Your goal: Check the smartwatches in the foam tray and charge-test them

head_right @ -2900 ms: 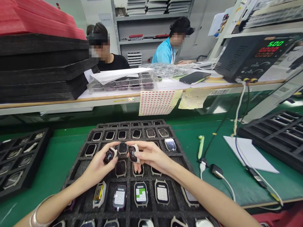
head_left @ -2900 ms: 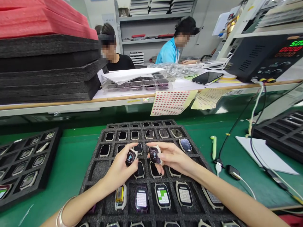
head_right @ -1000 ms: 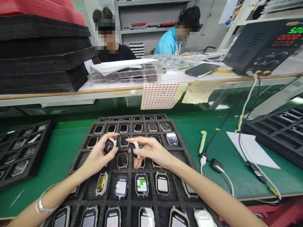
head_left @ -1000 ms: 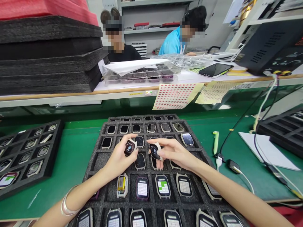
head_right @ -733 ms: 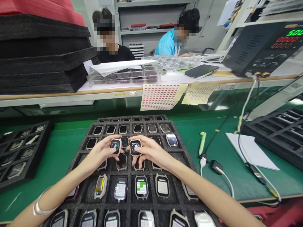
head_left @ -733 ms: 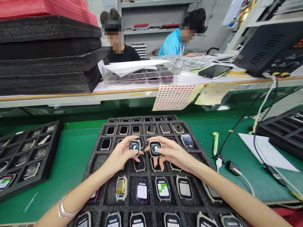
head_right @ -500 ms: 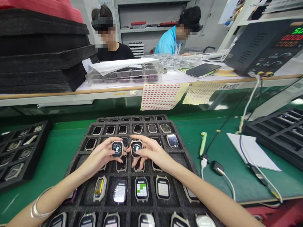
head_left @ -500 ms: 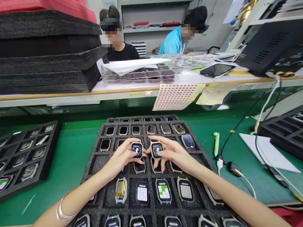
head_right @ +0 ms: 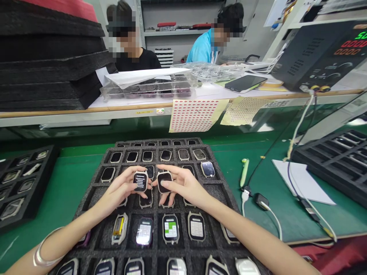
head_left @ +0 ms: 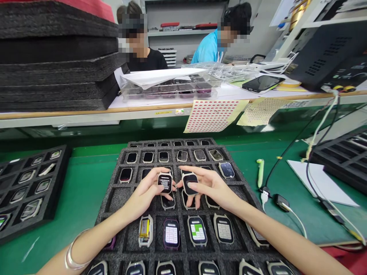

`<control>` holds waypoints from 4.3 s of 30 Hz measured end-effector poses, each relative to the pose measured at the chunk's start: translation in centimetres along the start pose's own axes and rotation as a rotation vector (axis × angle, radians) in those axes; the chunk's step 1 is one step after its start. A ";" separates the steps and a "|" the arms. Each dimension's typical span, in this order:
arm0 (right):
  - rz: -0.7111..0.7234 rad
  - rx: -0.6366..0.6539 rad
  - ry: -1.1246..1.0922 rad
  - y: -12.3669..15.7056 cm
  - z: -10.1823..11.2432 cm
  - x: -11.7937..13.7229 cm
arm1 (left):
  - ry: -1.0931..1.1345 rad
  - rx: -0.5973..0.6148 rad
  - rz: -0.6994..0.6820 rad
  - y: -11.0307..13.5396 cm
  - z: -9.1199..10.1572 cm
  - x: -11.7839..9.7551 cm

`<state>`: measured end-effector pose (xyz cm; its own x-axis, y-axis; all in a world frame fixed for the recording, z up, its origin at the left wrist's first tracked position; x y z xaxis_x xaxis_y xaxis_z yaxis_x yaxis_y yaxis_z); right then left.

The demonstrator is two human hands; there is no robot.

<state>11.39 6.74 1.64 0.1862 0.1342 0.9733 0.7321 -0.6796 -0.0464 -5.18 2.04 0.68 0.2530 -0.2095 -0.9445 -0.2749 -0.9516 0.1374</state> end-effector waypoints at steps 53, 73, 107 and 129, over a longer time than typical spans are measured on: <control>0.074 -0.013 0.105 0.1 0.0 1.1 | -1.497 -0.175 -0.051 8.1 8.5 -3.1; 0.024 0.014 0.105 0.0 0.0 0.6 | -1.680 -0.208 -0.336 8.8 2.2 -3.0; 0.063 0.011 -0.138 0.1 -0.9 2.0 | -0.002 -0.060 0.031 -0.5 -0.2 -2.2; 0.046 0.025 -0.037 0.1 -0.8 0.4 | -0.864 -0.281 -0.304 0.0 -0.4 -1.6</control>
<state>11.02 6.18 2.15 0.2435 0.1302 0.9611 0.7386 -0.6671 -0.0967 -5.28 2.27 2.35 -0.5257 0.1870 -0.8298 -0.0491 -0.9806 -0.1899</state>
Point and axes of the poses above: each hand's wrist, its own y-axis away from the middle knuckle, its own z-axis out of the back of the hand, x = y × z, the point moved 5 cm from there along -y, towards the middle knuckle, and after that the axes turned 7 degrees about z, right-handed, at the moved point
